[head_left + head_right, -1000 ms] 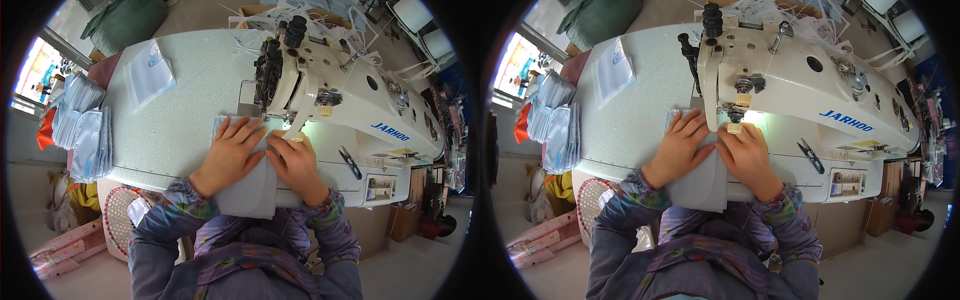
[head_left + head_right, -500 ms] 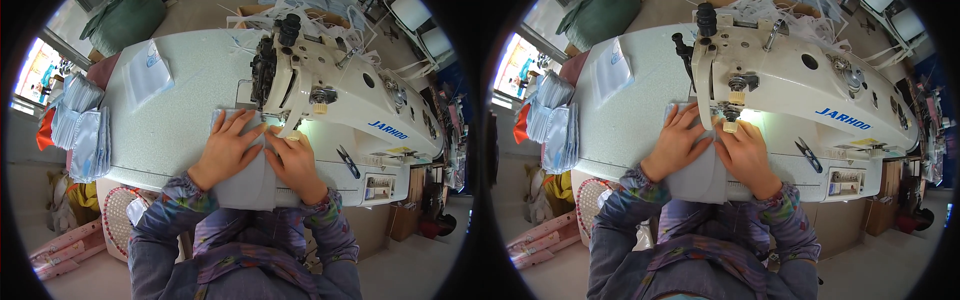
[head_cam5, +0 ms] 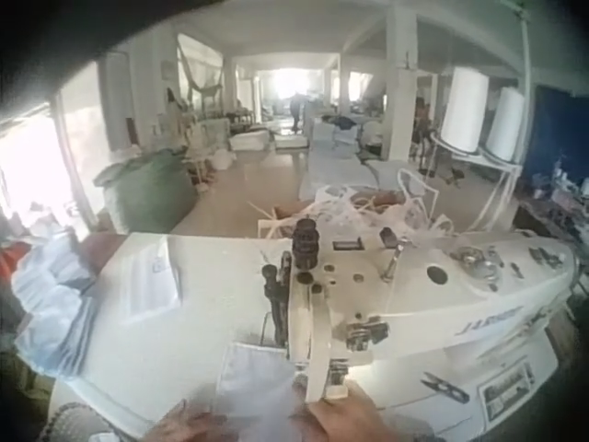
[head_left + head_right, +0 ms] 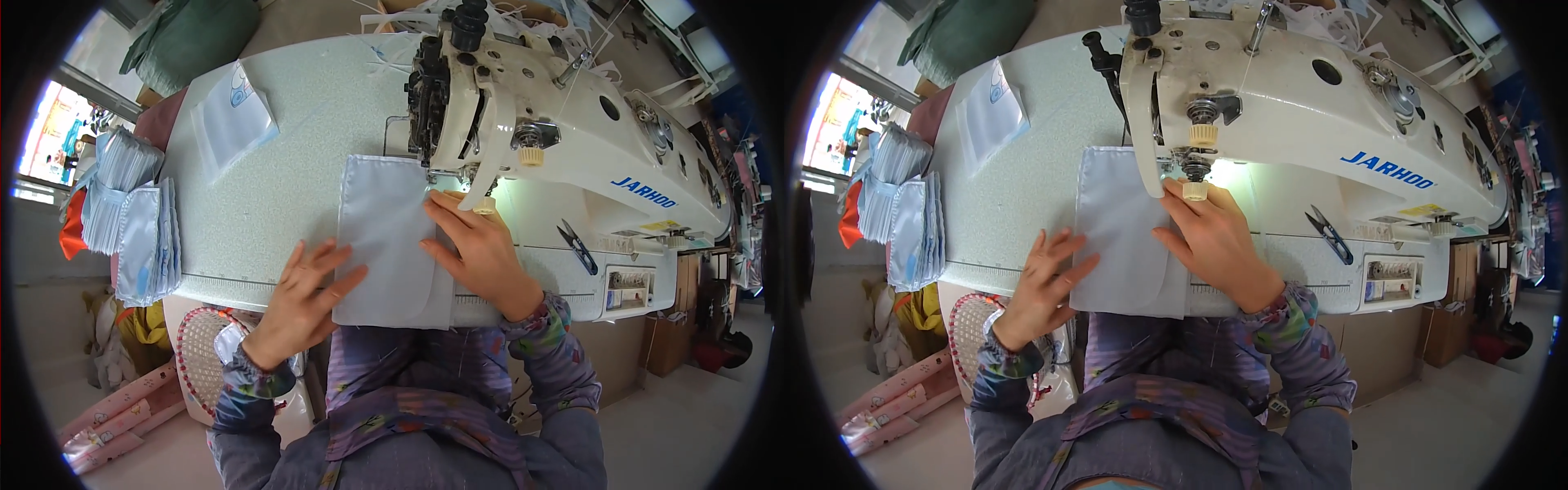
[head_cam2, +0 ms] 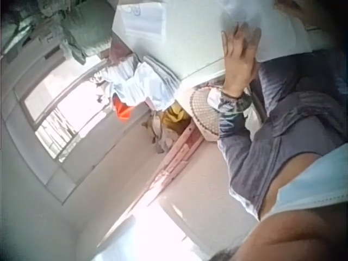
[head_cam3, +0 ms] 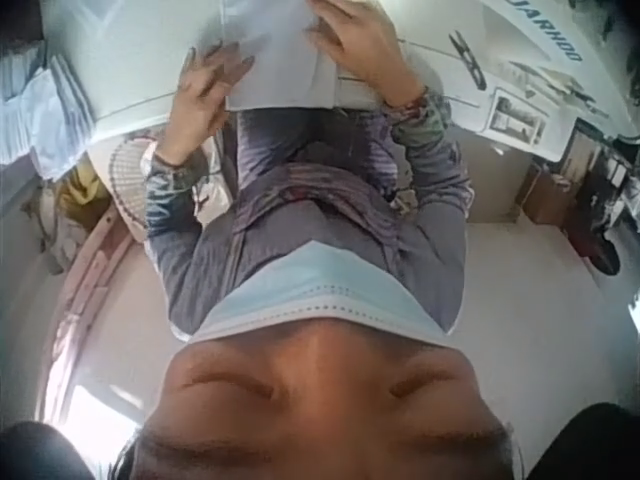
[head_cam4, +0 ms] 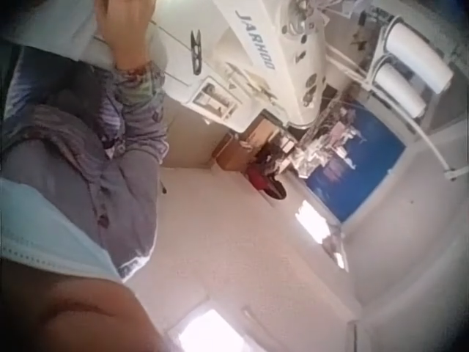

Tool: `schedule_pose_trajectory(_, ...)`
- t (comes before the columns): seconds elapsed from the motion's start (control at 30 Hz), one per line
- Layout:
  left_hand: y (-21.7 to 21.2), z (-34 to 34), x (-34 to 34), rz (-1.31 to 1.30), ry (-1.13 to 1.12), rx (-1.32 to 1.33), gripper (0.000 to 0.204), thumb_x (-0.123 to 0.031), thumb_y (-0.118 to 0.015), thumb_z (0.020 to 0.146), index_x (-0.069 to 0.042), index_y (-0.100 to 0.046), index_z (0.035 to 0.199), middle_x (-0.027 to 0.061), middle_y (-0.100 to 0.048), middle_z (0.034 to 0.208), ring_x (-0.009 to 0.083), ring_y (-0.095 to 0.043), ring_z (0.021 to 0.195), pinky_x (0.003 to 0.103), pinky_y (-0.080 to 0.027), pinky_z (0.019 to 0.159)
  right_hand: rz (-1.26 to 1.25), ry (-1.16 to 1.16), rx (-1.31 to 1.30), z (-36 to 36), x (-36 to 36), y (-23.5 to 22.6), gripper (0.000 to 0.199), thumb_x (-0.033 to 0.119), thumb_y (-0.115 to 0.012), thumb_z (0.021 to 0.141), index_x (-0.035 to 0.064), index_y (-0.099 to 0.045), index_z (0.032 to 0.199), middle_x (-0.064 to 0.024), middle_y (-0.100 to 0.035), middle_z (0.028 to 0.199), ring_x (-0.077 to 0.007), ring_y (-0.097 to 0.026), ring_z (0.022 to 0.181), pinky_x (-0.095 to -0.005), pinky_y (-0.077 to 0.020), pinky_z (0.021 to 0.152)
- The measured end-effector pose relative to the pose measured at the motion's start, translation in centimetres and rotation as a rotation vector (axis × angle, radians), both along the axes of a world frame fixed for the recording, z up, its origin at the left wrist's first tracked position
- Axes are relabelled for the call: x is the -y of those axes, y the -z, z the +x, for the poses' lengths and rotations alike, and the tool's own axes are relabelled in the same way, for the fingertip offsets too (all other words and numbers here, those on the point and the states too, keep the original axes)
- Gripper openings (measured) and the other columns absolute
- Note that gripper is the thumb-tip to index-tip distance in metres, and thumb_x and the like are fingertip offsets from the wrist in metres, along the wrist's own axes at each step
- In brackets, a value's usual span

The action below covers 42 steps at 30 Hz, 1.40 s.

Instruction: Sewing fabric pouches using an industrial sewing machine and bundling the finished products.

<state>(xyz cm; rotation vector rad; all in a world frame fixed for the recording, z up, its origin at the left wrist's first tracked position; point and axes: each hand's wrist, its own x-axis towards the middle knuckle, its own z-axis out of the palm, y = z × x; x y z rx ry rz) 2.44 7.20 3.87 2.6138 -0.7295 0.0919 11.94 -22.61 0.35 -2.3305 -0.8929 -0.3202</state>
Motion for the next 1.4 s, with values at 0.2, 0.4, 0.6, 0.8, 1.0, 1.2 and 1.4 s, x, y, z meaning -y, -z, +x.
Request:
schedule_pose_trajectory(0.2, 1.3, 2.6, 1.1, -0.134, 0.350, 0.136, 0.055, -0.014, -0.078, 0.061, -0.014, -0.081, 0.116, 0.0049, -0.068, 0.124, 0.0291, -0.063, 0.124, 0.051, -0.049, 0.111, -0.051, -0.048, -0.015, -0.8, 0.2, -0.3, 0.049, 0.023, -0.084, 0.085, 0.0017, -0.071, 0.127, -0.0113, -0.067, 0.139, -0.0315, -0.065, 0.123, -0.0421, -0.0526, 0.098)
schedule_pose_trajectory(0.4, 1.9, 4.6, 1.2, -0.251, 0.374, 0.005, 0.037, -0.012, -0.074, 0.063, -0.012, -0.082, 0.099, -0.0007, -0.072, 0.095, 0.0252, -0.068, 0.095, 0.040, -0.055, 0.087, -0.037, -0.032, -0.007, -0.1, -0.2, -0.9, 0.051, 0.024, -0.085, 0.083, 0.0003, -0.071, 0.126, -0.0117, -0.069, 0.136, -0.0314, -0.065, 0.124, -0.0429, -0.0524, 0.102)
schedule_pose_trajectory(0.6, 2.0, 7.4, 1.2, -0.268, 0.373, -0.001, 0.036, -0.007, -0.075, 0.063, -0.012, -0.081, 0.098, 0.0003, -0.071, 0.094, 0.0243, -0.066, 0.090, 0.039, -0.052, 0.083, -0.041, -0.043, 0.005, 0.0, -0.3, -0.8, 0.051, 0.023, -0.086, 0.082, -0.0006, -0.071, 0.125, -0.0133, -0.069, 0.134, -0.0328, -0.066, 0.124, -0.0432, -0.0536, 0.102)
schedule_pose_trajectory(0.8, 2.1, 10.4, 1.1, -0.293, 0.362, -0.002, 0.036, -0.002, -0.074, 0.065, -0.012, -0.081, 0.099, 0.0008, -0.070, 0.094, 0.0253, -0.065, 0.090, 0.039, -0.051, 0.086, -0.009, -0.055, 0.000, 0.0, -0.5, -1.1, 0.051, 0.019, -0.086, 0.080, -0.0010, -0.071, 0.124, -0.0136, -0.069, 0.132, -0.0326, -0.067, 0.122, -0.0420, -0.0557, 0.098)
schedule_pose_trajectory(1.0, 2.6, 12.9, 1.1, -0.279, 0.347, 0.026, 0.038, 0.002, -0.074, 0.065, -0.013, -0.080, 0.099, -0.0010, -0.069, 0.098, 0.0249, -0.064, 0.095, 0.039, -0.052, 0.088, -0.029, -0.049, -0.004, 0.0, -0.6, -1.2, 0.051, 0.015, -0.086, 0.078, -0.0017, -0.071, 0.124, -0.0125, -0.068, 0.130, -0.0327, -0.067, 0.118, -0.0422, -0.0566, 0.094)
schedule_pose_trajectory(1.2, 2.8, 13.9, 1.8, -0.241, 0.319, 0.101, 0.037, 0.001, -0.074, 0.067, -0.014, -0.080, 0.100, -0.0015, -0.069, 0.099, 0.0245, -0.064, 0.095, 0.038, -0.054, 0.089, -0.022, -0.034, -0.025, 0.0, -0.7, -1.1, 0.053, 0.015, -0.086, 0.079, -0.0013, -0.070, 0.126, -0.0109, -0.067, 0.130, -0.0334, -0.066, 0.117, -0.0429, -0.0567, 0.091)
schedule_pose_trajectory(1.4, 2.1, 11.7, 4.5, -0.047, 0.175, 0.202, 0.040, -0.001, -0.073, 0.068, -0.013, -0.079, 0.106, -0.0011, -0.065, 0.095, 0.0237, -0.065, 0.092, 0.036, -0.056, 0.084, -0.041, 0.021, -0.026, -0.1, -0.4, -0.4, 0.050, 0.014, -0.083, 0.081, 0.0000, -0.070, 0.127, -0.0102, -0.066, 0.131, -0.0345, -0.066, 0.118, -0.0449, -0.0561, 0.092)
